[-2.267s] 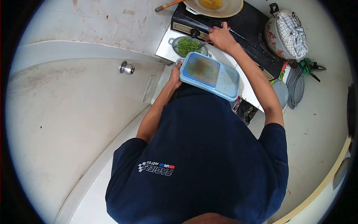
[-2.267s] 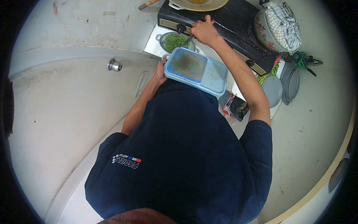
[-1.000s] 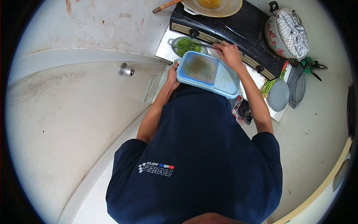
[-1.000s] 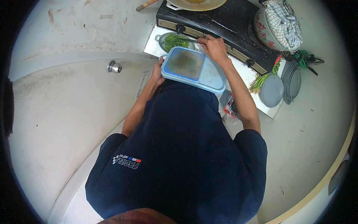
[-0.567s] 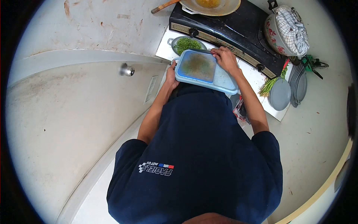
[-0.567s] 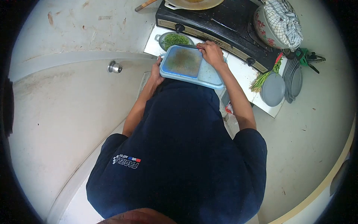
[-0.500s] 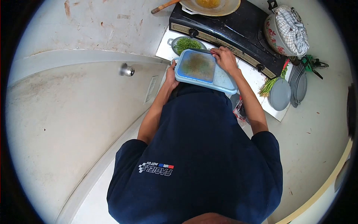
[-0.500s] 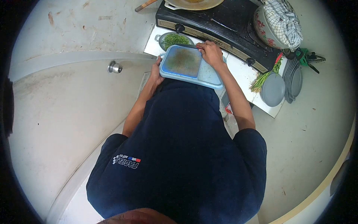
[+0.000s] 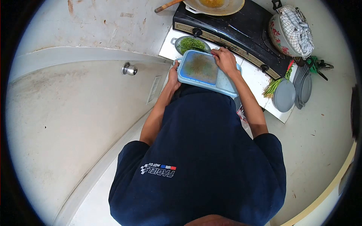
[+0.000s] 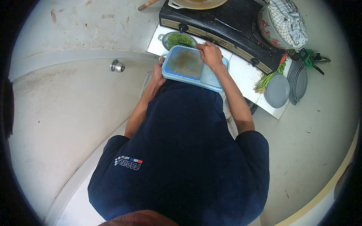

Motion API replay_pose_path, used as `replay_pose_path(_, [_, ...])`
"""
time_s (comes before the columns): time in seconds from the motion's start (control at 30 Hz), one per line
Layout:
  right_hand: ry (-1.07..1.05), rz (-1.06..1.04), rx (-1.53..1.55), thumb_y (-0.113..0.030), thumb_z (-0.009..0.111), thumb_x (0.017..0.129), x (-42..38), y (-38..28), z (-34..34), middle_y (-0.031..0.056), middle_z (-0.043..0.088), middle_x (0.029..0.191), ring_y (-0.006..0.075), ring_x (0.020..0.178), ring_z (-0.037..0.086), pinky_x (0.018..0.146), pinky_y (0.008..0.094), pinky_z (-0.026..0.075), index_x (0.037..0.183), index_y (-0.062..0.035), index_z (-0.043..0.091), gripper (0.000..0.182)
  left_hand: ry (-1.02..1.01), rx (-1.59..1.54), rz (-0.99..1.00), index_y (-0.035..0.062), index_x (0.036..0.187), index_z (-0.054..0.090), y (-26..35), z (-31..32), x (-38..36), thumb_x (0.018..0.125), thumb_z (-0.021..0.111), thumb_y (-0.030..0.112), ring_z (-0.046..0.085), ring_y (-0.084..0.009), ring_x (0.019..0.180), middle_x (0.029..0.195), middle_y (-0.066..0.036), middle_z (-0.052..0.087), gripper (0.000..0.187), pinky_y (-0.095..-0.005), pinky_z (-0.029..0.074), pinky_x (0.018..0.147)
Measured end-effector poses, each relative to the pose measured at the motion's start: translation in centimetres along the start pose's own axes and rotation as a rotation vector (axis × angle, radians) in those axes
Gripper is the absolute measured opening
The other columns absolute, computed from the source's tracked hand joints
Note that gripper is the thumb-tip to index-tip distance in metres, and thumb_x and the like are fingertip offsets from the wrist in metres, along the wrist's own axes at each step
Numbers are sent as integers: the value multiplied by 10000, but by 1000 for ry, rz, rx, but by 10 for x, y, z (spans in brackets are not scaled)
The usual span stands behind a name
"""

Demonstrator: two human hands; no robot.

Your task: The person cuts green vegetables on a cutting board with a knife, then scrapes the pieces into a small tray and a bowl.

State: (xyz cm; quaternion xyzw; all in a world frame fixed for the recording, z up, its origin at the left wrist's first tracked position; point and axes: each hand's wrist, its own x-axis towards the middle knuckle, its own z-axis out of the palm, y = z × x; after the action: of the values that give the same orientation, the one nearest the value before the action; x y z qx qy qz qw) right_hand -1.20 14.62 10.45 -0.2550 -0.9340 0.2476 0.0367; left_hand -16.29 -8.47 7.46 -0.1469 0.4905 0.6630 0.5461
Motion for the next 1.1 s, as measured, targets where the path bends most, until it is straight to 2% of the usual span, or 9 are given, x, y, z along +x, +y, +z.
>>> replay_pose_path(0.07, [1, 5, -58, -171, 675, 913, 0, 3, 1, 120, 658, 988, 321, 1013, 663, 875, 450, 561, 1180, -176, 761, 281, -3, 32, 16, 3, 1255, 599, 1, 1, -3, 1112, 328, 468, 699, -289, 1073, 1176, -177, 696, 557, -449, 571, 970])
replay_pose_path(0.37, [23, -29, 44, -156, 669, 907, -4, -5, -1, 136, 665, 985, 322, 994, 664, 876, 467, 555, 1172, -152, 761, 280, -10, -8, -11, 4, 1254, 602, -3, -3, 2, 1110, 326, 474, 696, -283, 1090, 1189, -174, 696, 564, -440, 567, 976])
replay_pose_path(0.57, [68, 25, -167, -110, 635, 904, -9, -14, -1, 162, 657, 1041, 346, 984, 680, 775, 472, 594, 1111, -116, 739, 232, -26, -4, -10, 0, 1266, 589, -2, 0, -1, 1106, 335, 487, 703, -277, 1069, 1155, -172, 705, 572, -427, 574, 960])
replay_pose_path(0.63, [2, -62, -387, -86, 624, 889, -10, -25, 2, 170, 650, 1058, 335, 990, 684, 742, 461, 604, 1096, -82, 718, 228, -39, 5, 22, 2, 1261, 593, -3, 2, 1, 1107, 335, 484, 706, -274, 1062, 1151, -173, 708, 568, -424, 572, 961])
replay_pose_path(0.67, [-3, -69, -357, -76, 625, 870, -13, -30, 3, 165, 645, 1064, 309, 1016, 680, 768, 459, 596, 1140, -64, 715, 284, -43, 8, 23, 2, 1261, 593, -3, 4, 2, 1107, 335, 484, 706, -274, 1062, 1151, -173, 708, 568, -424, 572, 961])
replay_pose_path(0.8, [-35, -73, -280, -57, 666, 830, -29, -45, -6, 159, 630, 1086, 305, 1061, 658, 802, 444, 577, 1246, -73, 699, 417, 13, 48, 73, 8, 1281, 583, -3, 4, -4, 1115, 320, 466, 693, -276, 1090, 1196, -169, 694, 554, -427, 563, 978])
replay_pose_path(0.9, [16, -84, -202, -4, 643, 790, -43, -50, -17, 145, 625, 1042, 318, 1021, 650, 791, 451, 574, 1233, -83, 714, 455, 21, 5, 77, 10, 1304, 573, 1, 3, -6, 1116, 313, 465, 685, -278, 1113, 1219, -168, 686, 557, -427, 556, 990])
replay_pose_path(1.03, [-26, -44, -69, -25, 638, 831, -45, -45, -41, 153, 636, 1001, 340, 963, 664, 791, 463, 568, 1233, -81, 716, 413, 39, -20, 70, 10, 1323, 565, 5, 1, -9, 1116, 304, 468, 677, -281, 1136, 1235, -171, 679, 565, -432, 551, 1001])
replay_pose_path(1.1, [-21, 46, 17, -78, 658, 862, -38, -43, -50, 182, 675, 1015, 351, 948, 694, 787, 461, 582, 1179, -88, 743, 329, 38, -23, 61, 9, 1326, 563, 7, 2, -9, 1116, 304, 467, 676, -282, 1137, 1241, -173, 677, 567, -439, 548, 1005])
